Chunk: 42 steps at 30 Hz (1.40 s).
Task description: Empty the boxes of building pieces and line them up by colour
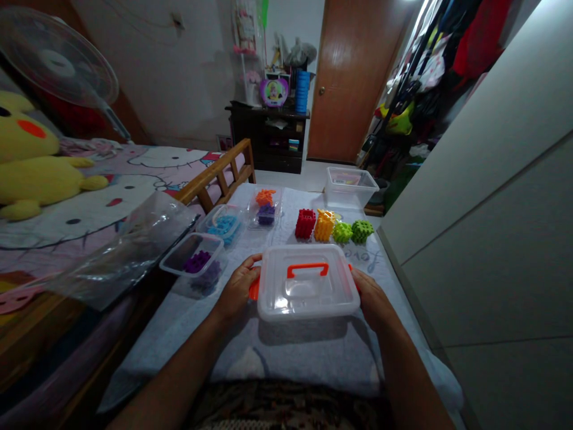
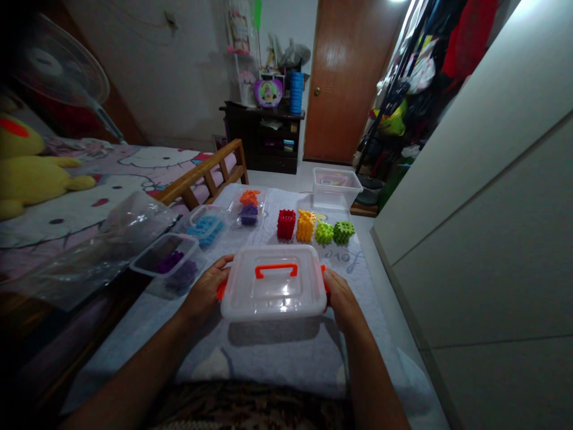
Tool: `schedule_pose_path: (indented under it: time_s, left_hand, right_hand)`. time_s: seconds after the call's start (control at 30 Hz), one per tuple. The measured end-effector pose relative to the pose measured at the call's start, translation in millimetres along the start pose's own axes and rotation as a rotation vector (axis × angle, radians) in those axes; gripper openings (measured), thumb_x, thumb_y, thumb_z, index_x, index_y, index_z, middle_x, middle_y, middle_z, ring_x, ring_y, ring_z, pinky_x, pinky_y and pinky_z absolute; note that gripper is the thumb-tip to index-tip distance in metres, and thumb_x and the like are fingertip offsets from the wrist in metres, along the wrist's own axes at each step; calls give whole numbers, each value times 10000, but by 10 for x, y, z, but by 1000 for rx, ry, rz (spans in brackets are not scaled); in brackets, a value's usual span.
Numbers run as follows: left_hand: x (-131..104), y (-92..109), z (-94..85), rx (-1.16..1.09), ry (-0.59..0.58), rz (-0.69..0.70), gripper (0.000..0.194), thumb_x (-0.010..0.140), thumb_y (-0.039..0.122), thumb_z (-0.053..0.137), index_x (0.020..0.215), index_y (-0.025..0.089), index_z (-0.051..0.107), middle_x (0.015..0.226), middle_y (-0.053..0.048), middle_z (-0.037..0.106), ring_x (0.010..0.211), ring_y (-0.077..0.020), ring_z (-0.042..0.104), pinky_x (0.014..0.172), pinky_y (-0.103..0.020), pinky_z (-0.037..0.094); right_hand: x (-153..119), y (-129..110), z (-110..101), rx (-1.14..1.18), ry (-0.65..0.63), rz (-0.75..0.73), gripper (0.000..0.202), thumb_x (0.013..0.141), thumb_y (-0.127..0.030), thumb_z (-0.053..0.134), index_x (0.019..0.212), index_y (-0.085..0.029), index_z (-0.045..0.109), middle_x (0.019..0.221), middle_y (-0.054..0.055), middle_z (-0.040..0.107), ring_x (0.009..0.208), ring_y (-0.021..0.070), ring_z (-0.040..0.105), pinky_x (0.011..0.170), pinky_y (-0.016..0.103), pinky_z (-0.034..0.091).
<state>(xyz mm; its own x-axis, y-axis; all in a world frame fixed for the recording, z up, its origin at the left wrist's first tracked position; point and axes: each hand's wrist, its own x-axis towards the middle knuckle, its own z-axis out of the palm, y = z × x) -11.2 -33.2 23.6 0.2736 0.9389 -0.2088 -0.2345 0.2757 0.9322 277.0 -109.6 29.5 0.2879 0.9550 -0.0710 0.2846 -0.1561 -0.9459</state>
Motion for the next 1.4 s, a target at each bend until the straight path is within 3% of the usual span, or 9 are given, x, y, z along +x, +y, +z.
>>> schedule_pose_path:
  time_s: [0.23, 0.33, 0.43, 0.57, 0.63, 0.77, 0.97, 1.17, 1.4]
  left_hand:
    - [85, 82, -107, -91, 34, -17, 441, 699, 299, 756, 1090, 165, 603, 750, -14, 739, 566, -164, 667, 534, -246, 521]
    - [94, 50, -139, -152, 25, -25, 430, 671, 232, 746, 1074, 156, 616, 819, -25, 752, 607, -176, 690, 551, -252, 534]
    - [122, -10, -156, -226, -31, -20, 452, 647, 201, 732, 1082, 149, 619, 883, -42, 760, 643, -193, 706, 570, -266, 551]
    - [190, -93, -212, -307, -154, -31, 479, 658, 228, 732, 1115, 143, 621, 950, -74, 763, 717, -230, 733, 629, -297, 582]
    - [209, -118, -249, -334, -196, -43, 506, 667, 242, 744, 1146, 150, 611, 965, -79, 765, 767, -247, 744, 666, -307, 592]
    - [205, -123, -290, -370, -228, -52, 558, 674, 261, 771, 1192, 161, 590, 979, -75, 767, 846, -261, 750, 753, -327, 602]
    - [208, -114, -282, -366, -264, -55, 608, 670, 269, 777, 1235, 159, 582, 1002, -88, 765, 881, -275, 751, 801, -358, 605]
    - [213, -143, -308, -366, -254, -61, 582, 678, 230, 750, 1233, 155, 590, 1019, -91, 765, 886, -275, 750, 803, -361, 597]
    - [185, -96, -318, -370, -244, -60, 535, 634, 219, 770, 1146, 164, 628, 980, -67, 766, 771, -222, 740, 697, -293, 584]
  right_hand:
    - [-55, -29, 65, 297, -188, 216, 402, 829, -566, 574, 851, -178, 676, 578, -23, 566, 457, 122, 461, 433, 242, 363]
    - [-45, -145, -24, 143, 37, 104, 412, 799, -528, 603, 969, -163, 688, 734, 26, 649, 613, 163, 573, 550, 278, 458]
    - [-51, -355, -74, -90, 238, -130, 390, 831, -472, 597, 1076, -181, 682, 937, 78, 694, 808, 216, 633, 716, 352, 518]
    - [-95, -688, 80, -384, 107, -530, 276, 892, -334, 590, 1113, -203, 689, 1133, 110, 670, 1078, 269, 594, 973, 474, 471]
    - [-97, -811, 213, -508, 8, -627, 260, 898, -272, 610, 1135, -200, 690, 1162, 115, 662, 1126, 278, 567, 1027, 497, 438]
    - [-37, -911, 396, -688, -147, -643, 183, 907, -177, 617, 1067, -183, 706, 1046, 101, 689, 1014, 257, 578, 952, 449, 471]
    - [14, -923, 404, -678, -198, -612, 109, 920, -144, 583, 890, -188, 678, 914, 67, 689, 895, 216, 593, 846, 363, 474]
    - [-49, -1011, 163, -497, -26, -551, 165, 937, -284, 537, 888, -215, 679, 904, 63, 714, 863, 211, 634, 826, 344, 476]
    - [-153, -824, -536, -513, 367, -258, 337, 848, -512, 556, 898, -222, 720, 808, 62, 729, 620, 189, 587, 622, 309, 440]
